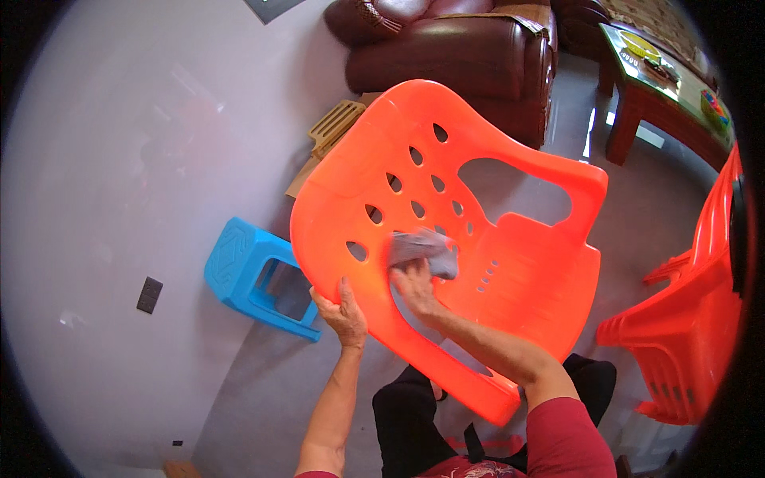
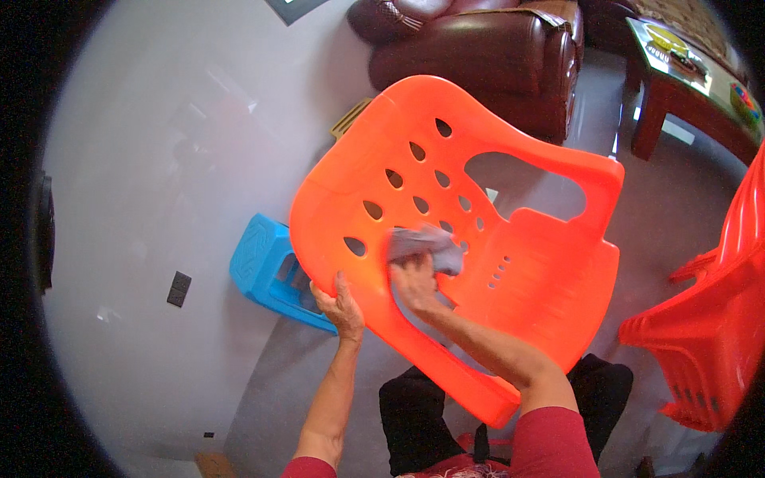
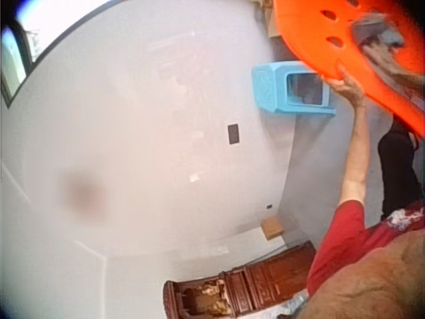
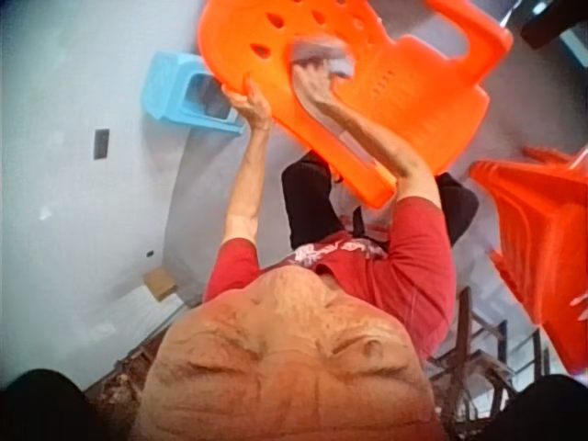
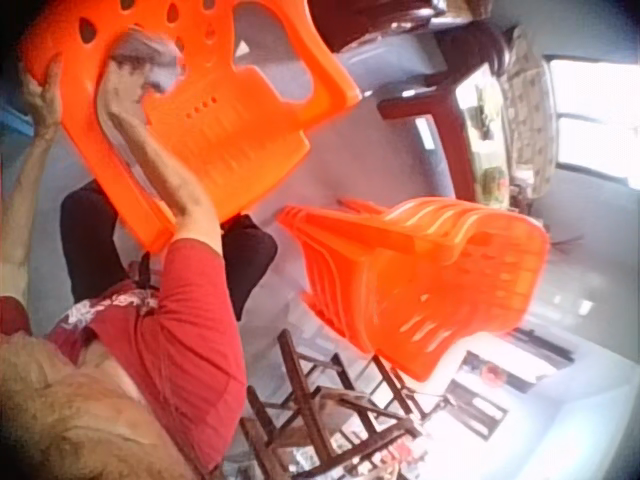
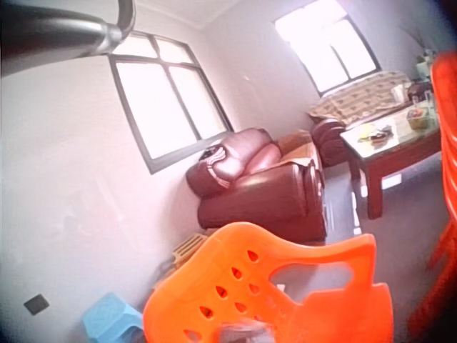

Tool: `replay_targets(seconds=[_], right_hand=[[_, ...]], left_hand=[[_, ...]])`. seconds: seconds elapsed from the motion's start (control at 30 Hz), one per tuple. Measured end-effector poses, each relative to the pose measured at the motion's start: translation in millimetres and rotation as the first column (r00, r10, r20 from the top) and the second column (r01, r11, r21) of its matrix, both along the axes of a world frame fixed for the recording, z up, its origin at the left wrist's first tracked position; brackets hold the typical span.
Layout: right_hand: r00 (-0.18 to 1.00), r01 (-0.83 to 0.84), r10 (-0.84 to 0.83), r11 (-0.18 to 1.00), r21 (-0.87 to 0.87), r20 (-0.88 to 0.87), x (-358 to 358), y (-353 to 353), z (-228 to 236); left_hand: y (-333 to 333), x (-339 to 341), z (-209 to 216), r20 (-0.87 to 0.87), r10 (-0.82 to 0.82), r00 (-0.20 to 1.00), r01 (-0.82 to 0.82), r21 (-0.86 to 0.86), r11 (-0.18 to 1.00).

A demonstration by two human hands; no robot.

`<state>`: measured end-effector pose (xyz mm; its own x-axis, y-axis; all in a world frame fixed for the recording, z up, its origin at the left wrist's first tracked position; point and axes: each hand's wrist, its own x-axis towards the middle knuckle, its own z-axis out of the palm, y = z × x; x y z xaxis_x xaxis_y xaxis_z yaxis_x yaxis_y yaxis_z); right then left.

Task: The person wipes an orange plastic chair with a grey cloth, cleaning the seat, backrest, and legs. They rotate and flip the chair to access different surfaces, then place it upright on the floor.

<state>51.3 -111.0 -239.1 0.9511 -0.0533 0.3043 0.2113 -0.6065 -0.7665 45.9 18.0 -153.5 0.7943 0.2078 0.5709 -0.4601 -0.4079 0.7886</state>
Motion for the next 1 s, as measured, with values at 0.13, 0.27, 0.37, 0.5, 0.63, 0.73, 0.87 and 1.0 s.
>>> replay_targets(seconds=[0.13,0.27,0.37,0.5,0.63,0.73,0.87,1.0], right_hand=[[0.995,-0.097,0.093,0.989,0.109,0.047,-14,38,80],[0.923,0.061,-0.065,0.998,0.022,0.378,14,48,126],[0.944,0.165,-0.138,0.984,-0.066,0.300,9,45,131],[0.978,-0.005,0.038,0.987,-0.161,0.204,-41,45,101],[0.974,-0.221,0.222,0.921,-0.322,-0.032,-111,2,63],[0.941,-0.337,0.288,0.855,-0.395,-0.179,-162,-26,65],[0.863,-0.482,0.368,0.805,-0.345,-0.348,-222,-65,97],[0.916,-0.400,0.391,0.873,-0.281,-0.087,-279,-98,95]], left_hand=[[-5,-3,6,-0.050,-0.193,0.980,0.171,-0.287,0.943],[15,3,-14,-0.083,-0.436,0.896,0.397,-0.289,0.871],[-11,-16,24,-0.149,-0.463,0.874,0.358,-0.450,0.819],[8,-23,34,-0.204,-0.537,0.819,0.319,-0.615,0.721],[16,-15,33,-0.214,-0.654,0.726,0.448,-0.574,0.686],[19,-4,18,-0.214,-0.547,0.809,0.429,-0.422,0.799],[22,8,9,-0.155,-0.403,0.902,0.380,-0.159,0.911],[31,14,6,-0.170,-0.328,0.929,0.332,-0.007,0.943]])
